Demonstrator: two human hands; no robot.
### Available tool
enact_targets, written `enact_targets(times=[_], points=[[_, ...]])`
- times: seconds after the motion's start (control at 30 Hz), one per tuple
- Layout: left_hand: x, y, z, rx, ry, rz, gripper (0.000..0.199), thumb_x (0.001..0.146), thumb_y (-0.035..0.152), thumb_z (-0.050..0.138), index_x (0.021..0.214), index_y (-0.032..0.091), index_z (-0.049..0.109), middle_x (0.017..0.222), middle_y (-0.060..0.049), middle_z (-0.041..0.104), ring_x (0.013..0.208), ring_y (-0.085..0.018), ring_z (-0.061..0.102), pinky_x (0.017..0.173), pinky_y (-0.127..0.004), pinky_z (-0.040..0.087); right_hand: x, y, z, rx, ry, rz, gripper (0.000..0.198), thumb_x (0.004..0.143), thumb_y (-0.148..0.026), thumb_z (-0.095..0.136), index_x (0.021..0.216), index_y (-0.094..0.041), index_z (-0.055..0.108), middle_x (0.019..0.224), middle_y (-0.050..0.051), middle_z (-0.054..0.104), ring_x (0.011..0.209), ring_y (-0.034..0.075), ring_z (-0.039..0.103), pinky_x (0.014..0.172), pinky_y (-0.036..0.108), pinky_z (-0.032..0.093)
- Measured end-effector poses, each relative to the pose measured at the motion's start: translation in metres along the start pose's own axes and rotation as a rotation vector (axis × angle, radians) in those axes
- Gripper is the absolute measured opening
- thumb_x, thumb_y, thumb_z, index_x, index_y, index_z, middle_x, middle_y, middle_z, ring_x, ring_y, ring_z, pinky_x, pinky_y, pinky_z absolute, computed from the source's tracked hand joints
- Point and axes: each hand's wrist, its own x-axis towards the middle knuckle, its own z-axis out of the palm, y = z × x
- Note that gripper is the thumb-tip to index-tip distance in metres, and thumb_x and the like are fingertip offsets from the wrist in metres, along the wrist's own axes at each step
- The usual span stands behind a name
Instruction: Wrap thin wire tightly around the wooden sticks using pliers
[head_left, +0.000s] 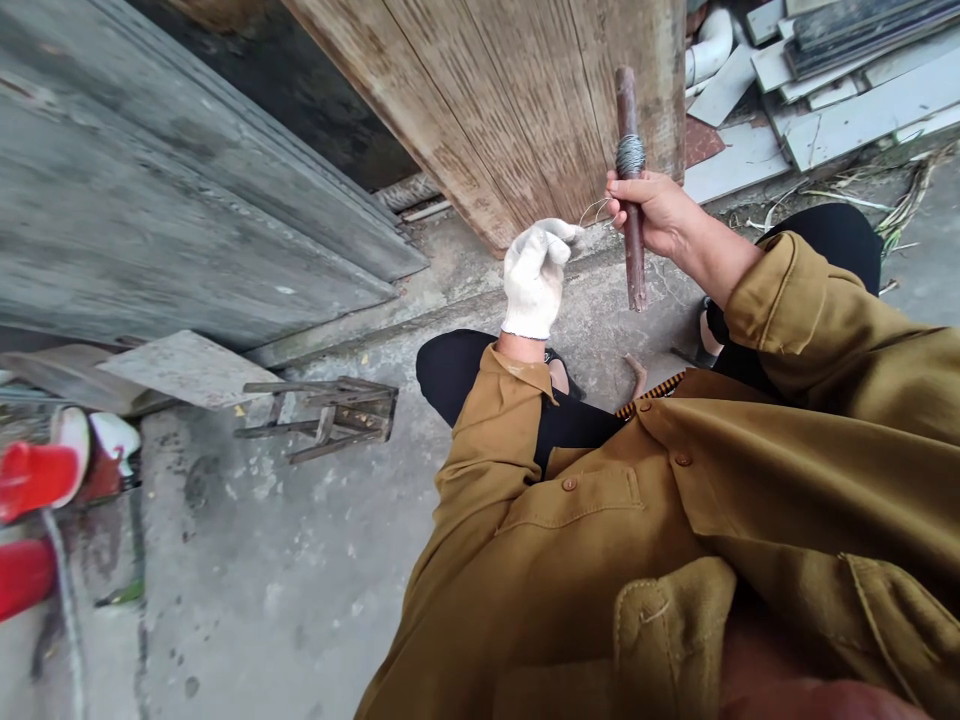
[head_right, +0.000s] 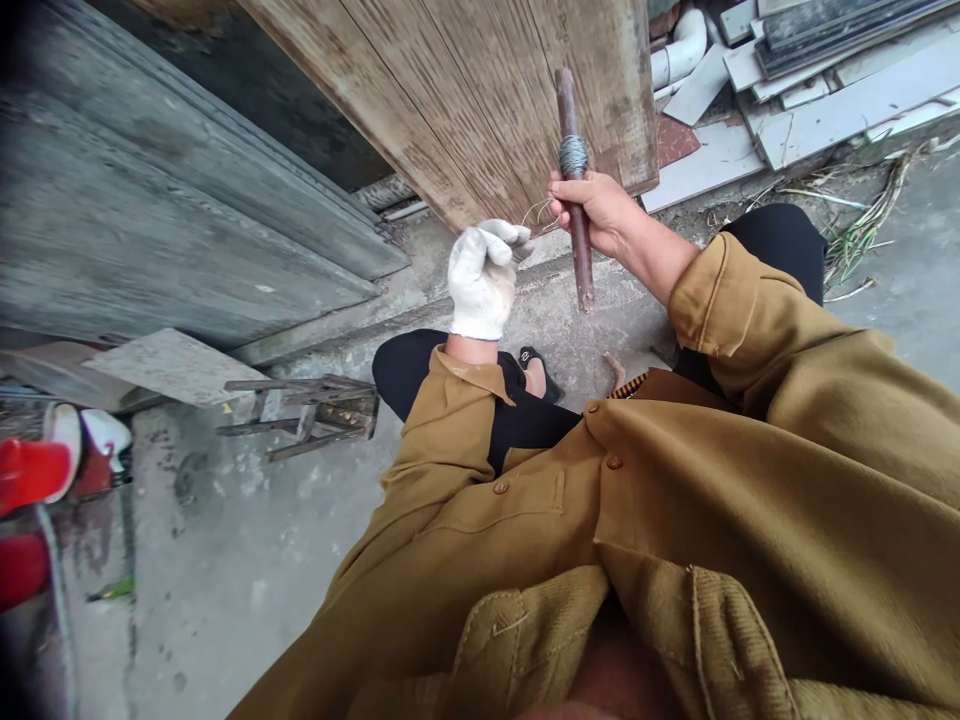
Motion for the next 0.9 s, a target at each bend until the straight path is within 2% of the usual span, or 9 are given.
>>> enact_targets(times=[0.17,0.3,0.4,0.57,0.67,0.77,0.83,0.9], points=[[-0.002,0.003,0.000,-0.072,-0.021,-0.058,0.048,0.097,0.068,0.064,0.085,0.022,0.059,0.097,-0.005,0.072,0.097,-0.018,0.077,0.075,-0.030,0.066,0.003,0.003,-0.001,0.067,-0.004,0.017,0.027,0.074,-0.013,0.080,0.086,-0.021,0.058,0.073,-0.003,0.058,0.072,0.010,0.056,0.063,0.023,0.044],[-0.002,0.003,-0.001,-0.107,-0.036,-0.051,0.049,0.098,0.067,0.064,0.084,0.020,0.059,0.104,-0.006,0.075,0.102,-0.020,0.078,0.076,-0.031,0.066,-0.001,0.001,0.002,-0.015,0.032,0.008,0.029,0.078,-0.015,0.082,0.086,-0.022,0.056,0.072,-0.003,0.058,0.069,0.011,0.059,0.058,0.023,0.045],[0.000,0.001,-0.004,-0.126,-0.055,-0.101,0.048,0.098,0.069,0.063,0.092,0.021,0.063,0.108,-0.006,0.077,0.094,-0.018,0.080,0.071,-0.028,0.065,-0.006,-0.002,0.006,-0.120,0.060,-0.024,0.035,0.078,-0.018,0.086,0.086,-0.024,0.052,0.069,-0.004,0.056,0.067,0.013,0.063,0.053,0.023,0.047],[0.003,-0.003,-0.006,-0.199,-0.159,-0.180,0.047,0.094,0.068,0.069,0.115,0.026,0.067,0.111,-0.006,0.079,0.075,-0.014,0.077,0.058,-0.023,0.057,-0.009,0.001,0.009,-0.171,0.037,-0.074,0.040,0.074,-0.011,0.088,0.088,-0.024,0.052,0.066,-0.005,0.056,0.063,0.013,0.063,0.048,0.023,0.045],[0.004,-0.006,-0.003,-0.089,-0.197,-0.218,0.042,0.093,0.059,0.074,0.112,0.022,0.068,0.097,-0.005,0.079,0.066,-0.011,0.072,0.054,-0.020,0.053,-0.010,0.003,0.012,-0.201,0.004,-0.104,0.038,0.077,-0.007,0.085,0.086,-0.024,0.052,0.064,-0.006,0.055,0.059,0.011,0.062,0.047,0.021,0.043],[0.004,-0.005,0.001,0.068,-0.187,-0.228,0.027,0.092,0.041,0.078,0.105,0.019,0.069,0.082,-0.002,0.076,0.058,-0.008,0.067,0.053,-0.018,0.051,-0.012,0.005,0.016,-0.258,-0.006,-0.112,0.032,0.084,0.000,0.074,0.083,-0.023,0.051,0.060,-0.007,0.054,0.055,0.009,0.059,0.046,0.020,0.041],[0.003,-0.003,0.003,0.151,-0.183,-0.222,0.020,0.091,0.030,0.075,0.106,0.018,0.069,0.078,0.000,0.074,0.057,-0.007,0.065,0.055,-0.018,0.052,-0.012,0.007,0.018,-0.285,0.025,-0.115,0.031,0.088,0.005,0.064,0.081,-0.022,0.050,0.058,-0.007,0.054,0.053,0.009,0.058,0.046,0.021,0.040],[0.001,0.001,0.005,0.202,-0.212,-0.232,0.022,0.088,0.021,0.071,0.110,0.017,0.069,0.078,0.001,0.072,0.058,-0.007,0.064,0.057,-0.019,0.053,-0.010,0.008,0.018,-0.281,0.038,-0.121,0.032,0.089,0.006,0.063,0.082,-0.022,0.050,0.058,-0.007,0.054,0.053,0.009,0.059,0.046,0.021,0.040]])
